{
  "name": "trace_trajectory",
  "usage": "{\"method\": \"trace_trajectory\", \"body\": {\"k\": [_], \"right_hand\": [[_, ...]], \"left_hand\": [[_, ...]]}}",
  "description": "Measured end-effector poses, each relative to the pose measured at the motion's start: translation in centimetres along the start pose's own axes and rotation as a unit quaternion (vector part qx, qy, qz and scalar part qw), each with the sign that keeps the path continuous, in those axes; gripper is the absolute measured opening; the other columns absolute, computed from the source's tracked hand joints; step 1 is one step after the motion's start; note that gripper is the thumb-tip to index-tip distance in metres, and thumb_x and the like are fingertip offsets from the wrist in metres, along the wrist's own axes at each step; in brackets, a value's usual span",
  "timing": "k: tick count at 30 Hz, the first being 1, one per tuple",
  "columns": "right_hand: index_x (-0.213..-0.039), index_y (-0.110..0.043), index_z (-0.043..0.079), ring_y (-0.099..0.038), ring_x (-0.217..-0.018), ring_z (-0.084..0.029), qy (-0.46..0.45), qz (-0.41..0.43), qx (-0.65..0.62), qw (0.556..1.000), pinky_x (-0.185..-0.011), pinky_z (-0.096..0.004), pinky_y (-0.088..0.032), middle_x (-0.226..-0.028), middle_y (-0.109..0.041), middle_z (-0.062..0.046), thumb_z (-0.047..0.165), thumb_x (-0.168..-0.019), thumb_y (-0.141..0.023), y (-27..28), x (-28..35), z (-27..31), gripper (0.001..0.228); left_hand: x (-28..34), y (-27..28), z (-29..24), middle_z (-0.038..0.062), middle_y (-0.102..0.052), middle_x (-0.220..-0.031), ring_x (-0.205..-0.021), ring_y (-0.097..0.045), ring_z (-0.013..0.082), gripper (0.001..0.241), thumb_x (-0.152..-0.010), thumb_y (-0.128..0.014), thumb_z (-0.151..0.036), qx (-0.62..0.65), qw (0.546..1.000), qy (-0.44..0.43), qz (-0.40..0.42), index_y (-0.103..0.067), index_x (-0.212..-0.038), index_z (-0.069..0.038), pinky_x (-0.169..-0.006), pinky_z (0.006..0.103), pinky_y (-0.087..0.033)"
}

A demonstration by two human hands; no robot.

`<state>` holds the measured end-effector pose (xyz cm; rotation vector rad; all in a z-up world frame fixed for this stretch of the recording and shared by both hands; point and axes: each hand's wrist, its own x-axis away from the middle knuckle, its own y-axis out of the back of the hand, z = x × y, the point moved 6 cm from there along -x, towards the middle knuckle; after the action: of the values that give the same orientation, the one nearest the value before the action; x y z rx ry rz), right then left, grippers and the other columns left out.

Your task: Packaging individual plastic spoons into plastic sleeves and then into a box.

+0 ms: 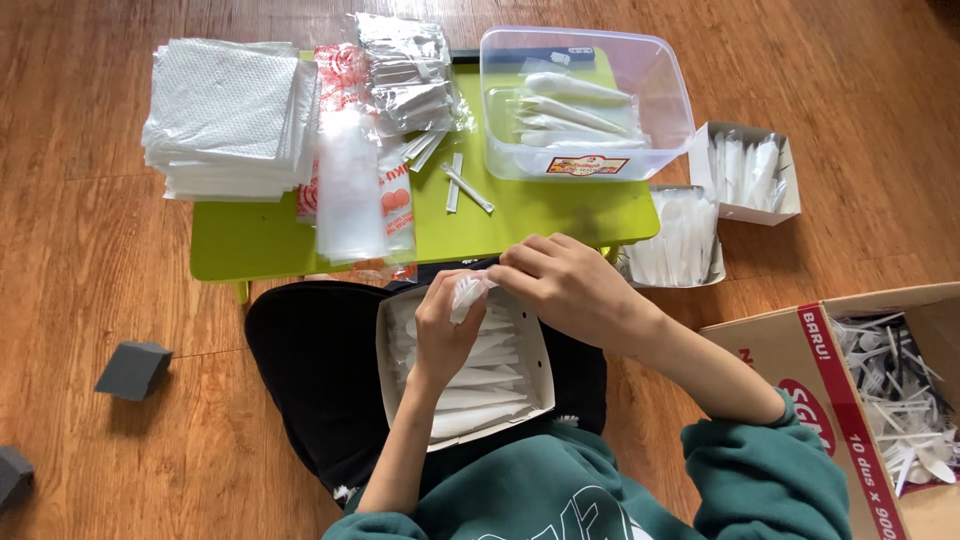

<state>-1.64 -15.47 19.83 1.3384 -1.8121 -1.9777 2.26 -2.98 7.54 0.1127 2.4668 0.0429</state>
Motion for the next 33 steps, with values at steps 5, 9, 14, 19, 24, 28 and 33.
{"method": "trace_trajectory", "body": {"k": [5,9,14,19,24,28,33], "right_hand": [[-0.095,-0.065,0.010,-0.067,-0.082,-0.025,-0.051,-0.018,-0.101,0.993,-0.068,-0.033,-0.052,-0.088,-0.066,-0.004,0.013,-0.102,-0.060,-0.8,1.0,-1.3,0.009],[-0.096,-0.070,0.013,-0.068,-0.080,-0.025,-0.092,-0.045,-0.150,0.983,-0.068,-0.034,-0.055,-0.092,-0.068,-0.002,0.012,-0.099,-0.068,-1.0,1.1,-2.3,0.004],[-0.096,-0.071,0.013,-0.068,-0.075,-0.023,-0.132,-0.079,-0.174,0.973,-0.067,-0.034,-0.056,-0.088,-0.068,-0.002,0.012,-0.098,-0.071,-1.7,1.4,-2.7,0.002],[-0.097,-0.072,0.014,-0.069,-0.077,-0.024,-0.155,-0.101,-0.169,0.968,-0.068,-0.035,-0.057,-0.090,-0.069,-0.002,0.012,-0.095,-0.074,-1.7,1.6,-2.9,0.004],[-0.099,-0.073,0.013,-0.070,-0.080,-0.029,-0.129,-0.084,-0.182,0.971,-0.070,-0.039,-0.058,-0.092,-0.070,-0.005,0.008,-0.097,-0.070,-2.3,1.7,-2.3,0.006],[-0.100,-0.073,0.013,-0.071,-0.082,-0.029,-0.131,-0.086,-0.187,0.970,-0.070,-0.039,-0.058,-0.094,-0.070,-0.005,0.009,-0.097,-0.070,-2.5,1.8,-2.5,0.006],[-0.101,-0.072,0.014,-0.071,-0.083,-0.027,-0.148,-0.082,-0.218,0.961,-0.073,-0.036,-0.058,-0.096,-0.071,-0.003,0.010,-0.097,-0.070,-2.5,1.9,-3.0,0.007]], "left_hand": [[-0.1,0.2,0.0,0.011,-0.073,-0.093,-0.087,-0.075,0.0306,0.013,-0.090,-0.074,0.001,0.019,1.000,0.014,-0.002,-0.073,-0.102,-0.004,-0.080,0.0369,-0.057],[-0.1,0.3,0.1,0.012,-0.073,-0.093,-0.085,-0.075,0.0310,0.010,-0.092,-0.074,-0.001,0.038,0.999,0.018,-0.007,-0.073,-0.101,-0.004,-0.078,0.0368,-0.056],[-0.2,0.4,0.2,0.011,-0.074,-0.093,-0.086,-0.075,0.0305,0.009,-0.091,-0.075,-0.002,0.042,0.999,0.026,-0.005,-0.073,-0.100,-0.005,-0.078,0.0371,-0.056],[-0.3,0.4,-0.1,0.011,-0.075,-0.093,-0.085,-0.074,0.0303,0.010,-0.090,-0.076,-0.003,0.034,0.999,0.034,-0.006,-0.073,-0.099,-0.005,-0.077,0.0370,-0.055],[-0.6,0.6,-0.8,0.013,-0.073,-0.090,-0.079,-0.073,0.0311,0.005,-0.093,-0.074,-0.003,0.032,0.999,0.020,-0.012,-0.071,-0.097,-0.003,-0.075,0.0374,-0.055],[-0.4,0.7,-0.1,0.014,-0.073,-0.091,-0.079,-0.073,0.0325,0.006,-0.092,-0.075,-0.004,0.024,0.999,0.020,-0.016,-0.071,-0.096,-0.002,-0.074,0.0376,-0.055],[-0.6,0.6,-0.5,0.011,-0.073,-0.088,-0.075,-0.071,0.0292,0.006,-0.092,-0.075,-0.005,0.022,0.999,0.032,-0.021,-0.070,-0.092,-0.004,-0.073,0.0349,-0.054]]}}
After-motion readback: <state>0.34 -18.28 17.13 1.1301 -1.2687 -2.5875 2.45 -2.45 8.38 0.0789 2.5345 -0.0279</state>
